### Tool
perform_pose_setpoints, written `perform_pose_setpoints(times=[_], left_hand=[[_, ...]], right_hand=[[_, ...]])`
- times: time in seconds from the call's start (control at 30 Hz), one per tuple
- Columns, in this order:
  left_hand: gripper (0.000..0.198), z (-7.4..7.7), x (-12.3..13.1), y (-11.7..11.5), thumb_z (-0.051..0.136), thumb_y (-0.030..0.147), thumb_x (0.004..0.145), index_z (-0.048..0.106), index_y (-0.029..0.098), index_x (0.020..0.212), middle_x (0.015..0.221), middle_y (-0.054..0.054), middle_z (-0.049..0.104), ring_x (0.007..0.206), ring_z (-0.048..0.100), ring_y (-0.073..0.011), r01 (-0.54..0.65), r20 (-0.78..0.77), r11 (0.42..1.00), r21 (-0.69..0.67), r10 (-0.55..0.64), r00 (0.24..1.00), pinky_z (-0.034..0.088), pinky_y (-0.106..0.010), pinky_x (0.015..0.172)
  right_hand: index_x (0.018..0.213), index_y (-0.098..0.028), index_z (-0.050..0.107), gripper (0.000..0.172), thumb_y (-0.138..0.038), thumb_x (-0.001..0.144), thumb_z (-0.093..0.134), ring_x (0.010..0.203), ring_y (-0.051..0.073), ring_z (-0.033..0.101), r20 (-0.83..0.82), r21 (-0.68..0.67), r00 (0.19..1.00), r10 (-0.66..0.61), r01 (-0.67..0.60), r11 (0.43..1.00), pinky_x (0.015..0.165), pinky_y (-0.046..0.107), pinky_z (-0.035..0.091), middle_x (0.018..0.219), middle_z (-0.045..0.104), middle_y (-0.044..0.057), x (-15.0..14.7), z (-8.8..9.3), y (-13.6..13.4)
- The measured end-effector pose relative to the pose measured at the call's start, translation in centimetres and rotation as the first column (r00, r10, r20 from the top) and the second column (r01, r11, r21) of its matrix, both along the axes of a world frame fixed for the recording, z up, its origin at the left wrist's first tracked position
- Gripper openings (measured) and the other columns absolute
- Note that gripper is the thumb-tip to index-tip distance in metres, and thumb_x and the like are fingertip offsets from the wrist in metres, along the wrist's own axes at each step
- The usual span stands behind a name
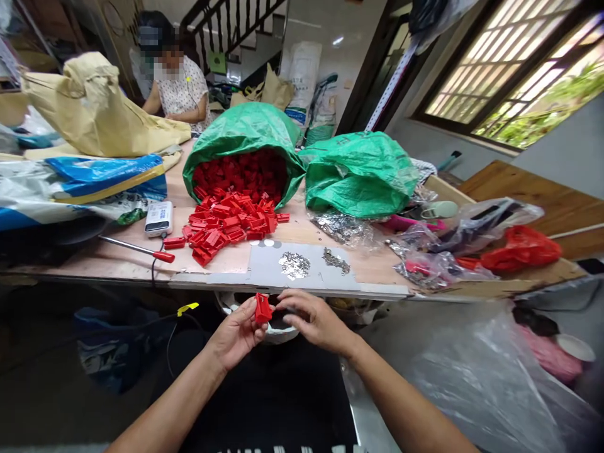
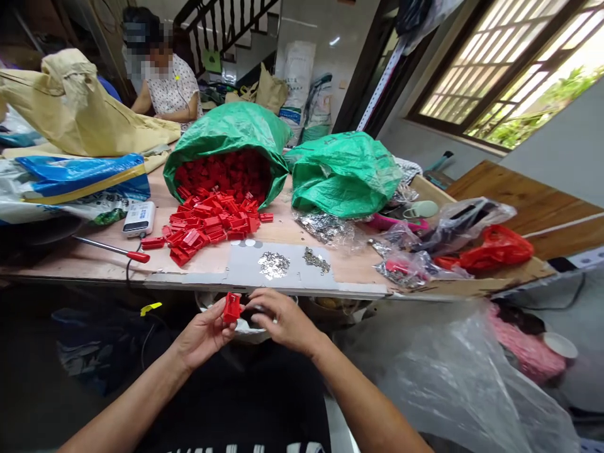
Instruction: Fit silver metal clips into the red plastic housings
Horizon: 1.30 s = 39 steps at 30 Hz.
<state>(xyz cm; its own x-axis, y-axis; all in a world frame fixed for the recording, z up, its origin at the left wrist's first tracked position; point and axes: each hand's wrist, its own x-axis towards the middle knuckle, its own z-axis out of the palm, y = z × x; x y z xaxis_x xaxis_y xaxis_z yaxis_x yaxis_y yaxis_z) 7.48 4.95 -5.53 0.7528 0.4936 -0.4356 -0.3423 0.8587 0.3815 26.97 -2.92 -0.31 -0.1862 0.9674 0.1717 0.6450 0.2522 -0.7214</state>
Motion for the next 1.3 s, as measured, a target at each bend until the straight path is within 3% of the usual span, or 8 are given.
perform_pose_setpoints(times=[0.07, 0.1, 0.2, 0.27, 0.37, 0.83, 1.1, 1.3], left_hand=[[0.028, 0.3, -0.1, -0.2, 0.062, 0.021, 0.084, 0.059, 0.016, 0.112, 0.101, -0.011, 0.067, 0.065, 0.063, -0.0103, 0.009, -0.041, 0.999, 0.053, -0.007, 0.999, 0.048, -0.018, 0.054], [0.03, 0.5, -0.2, -0.3, 0.063, 0.022, 0.083, 0.058, 0.017, 0.113, 0.104, -0.011, 0.066, 0.067, 0.063, -0.0109, 0.016, -0.056, 0.997, 0.07, -0.012, 0.998, 0.05, -0.019, 0.056], [0.035, 0.9, -0.3, -0.6, 0.064, 0.022, 0.082, 0.057, 0.018, 0.116, 0.107, -0.01, 0.066, 0.071, 0.065, -0.0127, 0.031, -0.077, 0.995, 0.091, -0.024, 0.997, 0.053, -0.023, 0.061], [0.037, 1.0, -0.2, -0.8, 0.064, 0.022, 0.082, 0.056, 0.019, 0.118, 0.106, -0.009, 0.066, 0.073, 0.066, -0.0139, 0.039, -0.081, 0.995, 0.096, -0.031, 0.996, 0.054, -0.025, 0.063], [0.038, 1.1, 0.1, -1.1, 0.064, 0.022, 0.082, 0.056, 0.019, 0.119, 0.106, -0.009, 0.066, 0.074, 0.066, -0.0148, 0.048, -0.091, 0.994, 0.098, -0.039, 0.995, 0.055, -0.026, 0.065], [0.04, 0.7, 0.2, -1.3, 0.064, 0.021, 0.082, 0.053, 0.018, 0.121, 0.106, -0.009, 0.065, 0.074, 0.065, -0.0143, 0.034, -0.122, 0.996, 0.088, -0.023, 0.992, 0.056, -0.028, 0.067], [0.046, 0.8, 0.3, -1.4, 0.066, 0.02, 0.081, 0.051, 0.019, 0.124, 0.106, -0.009, 0.066, 0.079, 0.068, -0.0165, 0.044, -0.109, 0.995, 0.089, -0.034, 0.994, 0.057, -0.029, 0.071], [0.044, 1.0, 0.3, -1.4, 0.068, 0.019, 0.079, 0.052, 0.018, 0.119, 0.106, -0.009, 0.066, 0.084, 0.068, -0.0191, 0.035, -0.116, 0.993, 0.113, -0.022, 0.993, 0.057, -0.03, 0.075]], right_hand=[[0.1, -0.019, 0.064, 0.018, -0.024, 0.089, 0.051, 0.095, 0.017, 0.06, 0.069, 0.006, 0.966, -0.25, 0.25, 0.968, 0.084, 0.03, 0.047, 0.102, 0.064, 0.007, 2.9, -1.3, -0.1], [0.097, -0.018, 0.064, 0.017, -0.025, 0.088, 0.051, 0.092, 0.017, 0.06, 0.131, 0.025, 0.912, -0.389, 0.389, 0.921, 0.082, 0.031, 0.046, 0.098, 0.065, 0.007, 4.4, -2.0, -0.2], [0.101, -0.017, 0.061, 0.019, -0.024, 0.087, 0.05, 0.092, 0.018, 0.059, 0.349, 0.069, 0.637, -0.687, 0.714, 0.697, 0.083, 0.03, 0.044, 0.1, 0.065, 0.007, 8.7, -3.5, -0.6], [0.103, -0.016, 0.06, 0.021, -0.026, 0.088, 0.049, 0.093, 0.019, 0.059, 0.452, 0.085, 0.484, -0.749, 0.813, 0.577, 0.081, 0.029, 0.042, 0.102, 0.064, 0.008, 10.8, -3.8, -0.8], [0.098, -0.015, 0.06, 0.022, -0.031, 0.087, 0.051, 0.09, 0.021, 0.059, 0.511, 0.082, 0.398, -0.762, 0.859, 0.505, 0.075, 0.03, 0.04, 0.099, 0.064, 0.011, 12.4, -3.6, -0.7], [0.093, -0.019, 0.063, 0.02, -0.027, 0.085, 0.048, 0.084, 0.022, 0.06, 0.564, 0.011, 0.423, -0.709, 0.855, 0.519, 0.063, 0.027, 0.033, 0.09, 0.067, 0.009, 12.5, -3.2, 0.3], [0.114, -0.02, 0.058, 0.032, -0.029, 0.083, 0.053, 0.081, 0.021, 0.06, 0.497, -0.028, 0.483, -0.721, 0.839, 0.543, 0.069, 0.026, 0.037, 0.089, 0.068, 0.006, 13.1, -3.0, -0.6], [0.106, -0.021, 0.062, 0.025, -0.026, 0.084, 0.051, 0.086, 0.021, 0.06, 0.461, -0.017, 0.503, -0.731, 0.829, 0.56, 0.073, 0.027, 0.039, 0.094, 0.068, 0.006, 14.2, -3.0, -0.8]])
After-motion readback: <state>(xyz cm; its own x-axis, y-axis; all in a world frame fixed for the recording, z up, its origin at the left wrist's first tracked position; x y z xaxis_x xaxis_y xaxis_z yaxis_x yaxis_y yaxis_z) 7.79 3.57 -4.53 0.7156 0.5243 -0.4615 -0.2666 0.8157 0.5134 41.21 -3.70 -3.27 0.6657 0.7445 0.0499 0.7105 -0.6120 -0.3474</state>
